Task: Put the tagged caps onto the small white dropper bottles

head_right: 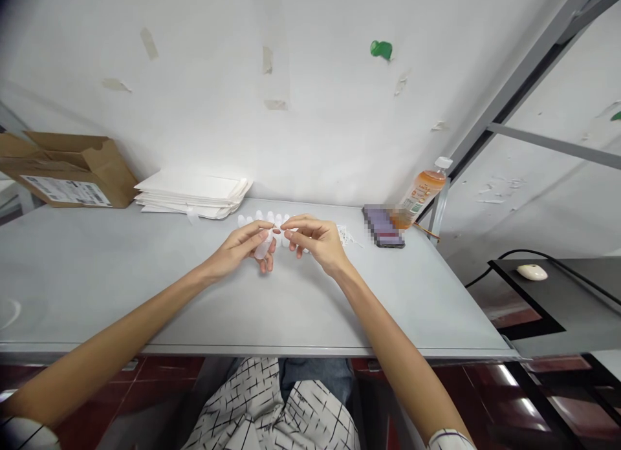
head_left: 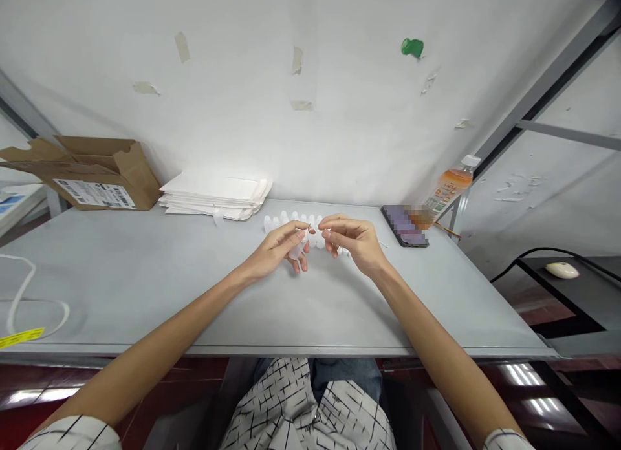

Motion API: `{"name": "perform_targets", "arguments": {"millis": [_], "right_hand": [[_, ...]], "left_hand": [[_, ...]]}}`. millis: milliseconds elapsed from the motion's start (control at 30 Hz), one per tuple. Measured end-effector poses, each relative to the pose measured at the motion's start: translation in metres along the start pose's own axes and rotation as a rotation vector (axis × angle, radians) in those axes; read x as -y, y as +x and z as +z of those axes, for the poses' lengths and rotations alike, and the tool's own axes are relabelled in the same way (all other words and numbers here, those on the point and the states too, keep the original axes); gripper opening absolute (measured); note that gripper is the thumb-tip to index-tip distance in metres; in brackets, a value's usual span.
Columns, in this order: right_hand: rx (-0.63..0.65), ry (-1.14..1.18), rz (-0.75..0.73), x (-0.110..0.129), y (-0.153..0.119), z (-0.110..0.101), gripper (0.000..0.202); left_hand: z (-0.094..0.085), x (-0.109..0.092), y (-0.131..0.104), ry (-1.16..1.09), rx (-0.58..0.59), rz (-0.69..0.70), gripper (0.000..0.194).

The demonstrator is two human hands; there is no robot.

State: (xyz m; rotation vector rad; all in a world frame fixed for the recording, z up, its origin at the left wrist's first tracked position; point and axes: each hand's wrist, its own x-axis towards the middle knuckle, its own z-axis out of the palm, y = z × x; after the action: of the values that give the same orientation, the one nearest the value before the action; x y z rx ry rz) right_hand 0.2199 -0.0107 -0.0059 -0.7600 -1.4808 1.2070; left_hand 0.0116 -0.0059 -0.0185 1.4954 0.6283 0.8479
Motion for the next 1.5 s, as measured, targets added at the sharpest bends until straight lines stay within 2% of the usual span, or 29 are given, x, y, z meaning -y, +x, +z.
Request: {"name": "perform_targets", "arguments": {"millis": [233, 367, 467, 867, 967, 1067, 1267, 1500], "right_hand": [[-0.007, 0.009, -0.022, -0.001, 0.000, -0.001, 0.012], [-0.061, 0.040, -0.035, -0.002, 0.001, -0.001, 0.011], [-0.087, 0.070, -0.013, -0.003, 0.002, -0.002, 0.013], [0.015, 0.008, 0.060, -0.004, 0.002, -0.002, 0.022], [0.079, 0.025, 0.107, -0.005, 0.002, 0.000, 0.028], [0.117, 0.034, 0.133, -0.008, 0.001, 0.001, 0.023], [0.081, 0.011, 0.123, -0.011, 0.001, 0.003, 0.021], [0.097, 0.004, 0.156, -0.008, 0.000, 0.007, 0.026]], "left_hand": [[-0.001, -0.001, 0.001, 0.058, -0.054, 0.066, 0.031], [-0.001, 0.004, 0.001, 0.188, -0.109, 0.145, 0.028], [0.001, 0.006, 0.000, 0.300, -0.130, 0.153, 0.028], [0.003, 0.007, -0.002, 0.477, -0.150, 0.135, 0.032], [0.005, 0.005, -0.003, 0.540, -0.174, 0.160, 0.030], [0.006, 0.002, -0.004, 0.581, -0.191, 0.197, 0.028], [0.004, 0.005, -0.002, 0.651, -0.213, 0.222, 0.023], [0.005, 0.007, -0.002, 0.665, -0.180, 0.223, 0.024]]}}
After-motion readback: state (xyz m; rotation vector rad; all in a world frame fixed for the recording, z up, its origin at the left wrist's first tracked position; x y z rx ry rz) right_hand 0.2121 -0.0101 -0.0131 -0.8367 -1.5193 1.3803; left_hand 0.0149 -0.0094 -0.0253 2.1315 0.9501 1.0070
